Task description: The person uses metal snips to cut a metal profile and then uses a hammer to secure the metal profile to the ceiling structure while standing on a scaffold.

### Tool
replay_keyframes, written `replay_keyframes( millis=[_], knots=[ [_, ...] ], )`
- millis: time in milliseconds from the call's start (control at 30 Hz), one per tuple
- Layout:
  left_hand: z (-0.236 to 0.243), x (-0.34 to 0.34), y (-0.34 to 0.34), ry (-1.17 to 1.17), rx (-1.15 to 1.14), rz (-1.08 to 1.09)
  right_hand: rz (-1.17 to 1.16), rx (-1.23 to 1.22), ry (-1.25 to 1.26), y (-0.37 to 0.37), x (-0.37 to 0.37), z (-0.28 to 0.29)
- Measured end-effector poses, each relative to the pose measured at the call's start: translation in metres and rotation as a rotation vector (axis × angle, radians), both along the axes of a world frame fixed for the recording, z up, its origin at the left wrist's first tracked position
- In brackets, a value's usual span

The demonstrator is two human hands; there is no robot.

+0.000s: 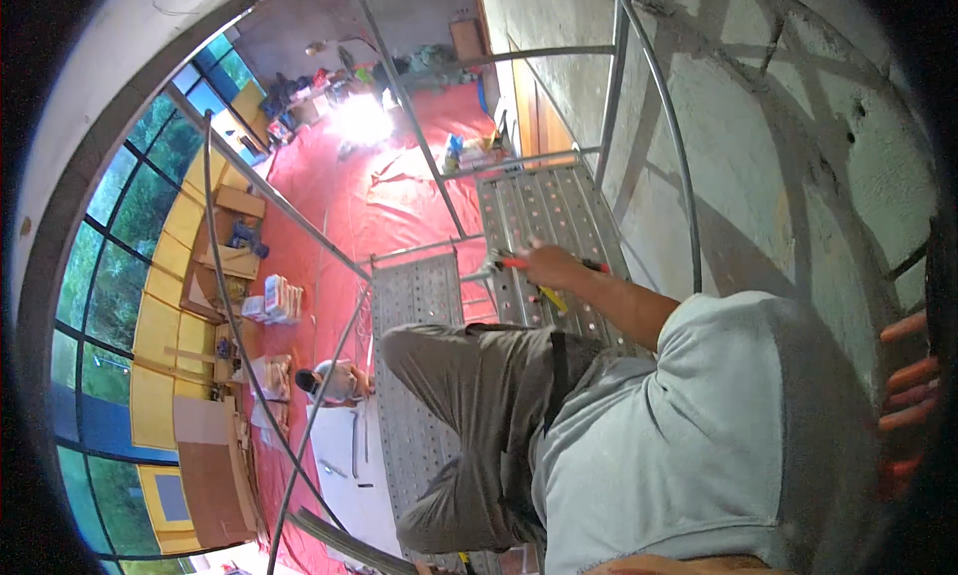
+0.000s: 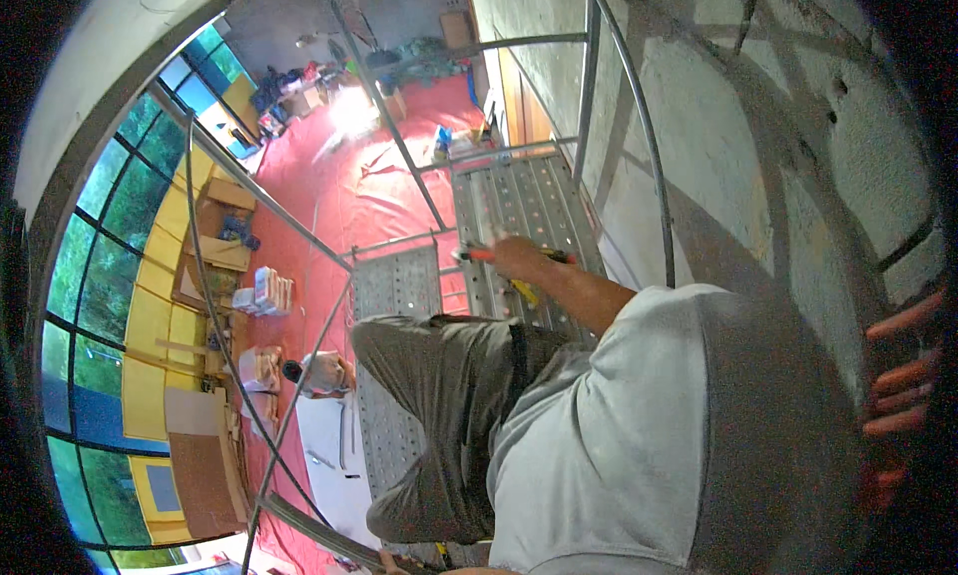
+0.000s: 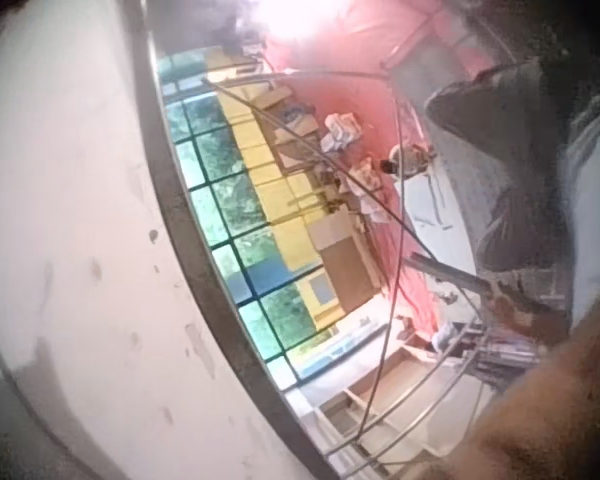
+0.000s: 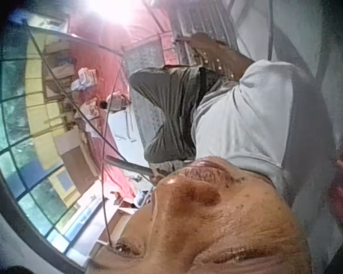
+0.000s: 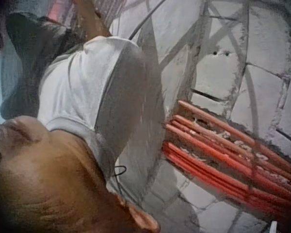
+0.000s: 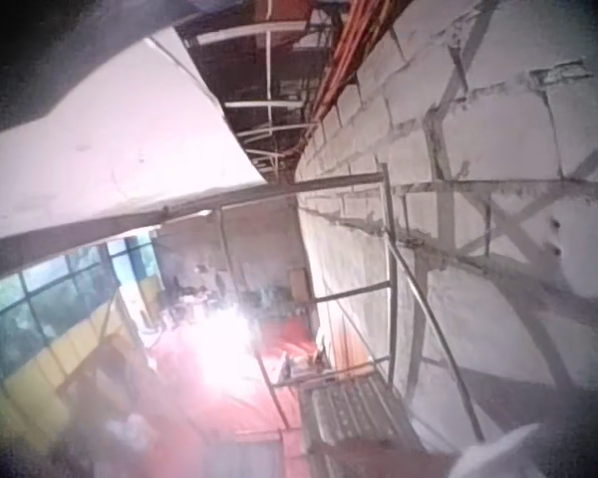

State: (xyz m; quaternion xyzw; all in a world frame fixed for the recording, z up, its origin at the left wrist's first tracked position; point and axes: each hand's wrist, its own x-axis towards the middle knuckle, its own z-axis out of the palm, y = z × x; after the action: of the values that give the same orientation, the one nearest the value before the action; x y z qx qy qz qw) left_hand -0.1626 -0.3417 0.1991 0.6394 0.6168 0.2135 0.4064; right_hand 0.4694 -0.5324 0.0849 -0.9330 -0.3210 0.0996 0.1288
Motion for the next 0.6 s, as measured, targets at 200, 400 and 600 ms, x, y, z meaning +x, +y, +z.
replay_keyframes(
  millis=[200, 400, 600],
  knots=[
    [0.011, 0.030, -0.001, 0.040, -0.006, -0.037, -0.109, 0.022, 0.139, -0.046, 0.005, -0.022],
    [0.022, 0.053, 0.000, 0.073, -0.008, -0.081, -0.129, 0.134, 0.104, -0.050, 0.006, -0.029],
    [0.121, 0.108, -0.023, 0.057, -0.070, 0.058, -0.229, 0.149, 0.211, -0.038, 0.033, -0.083]
  ],
)
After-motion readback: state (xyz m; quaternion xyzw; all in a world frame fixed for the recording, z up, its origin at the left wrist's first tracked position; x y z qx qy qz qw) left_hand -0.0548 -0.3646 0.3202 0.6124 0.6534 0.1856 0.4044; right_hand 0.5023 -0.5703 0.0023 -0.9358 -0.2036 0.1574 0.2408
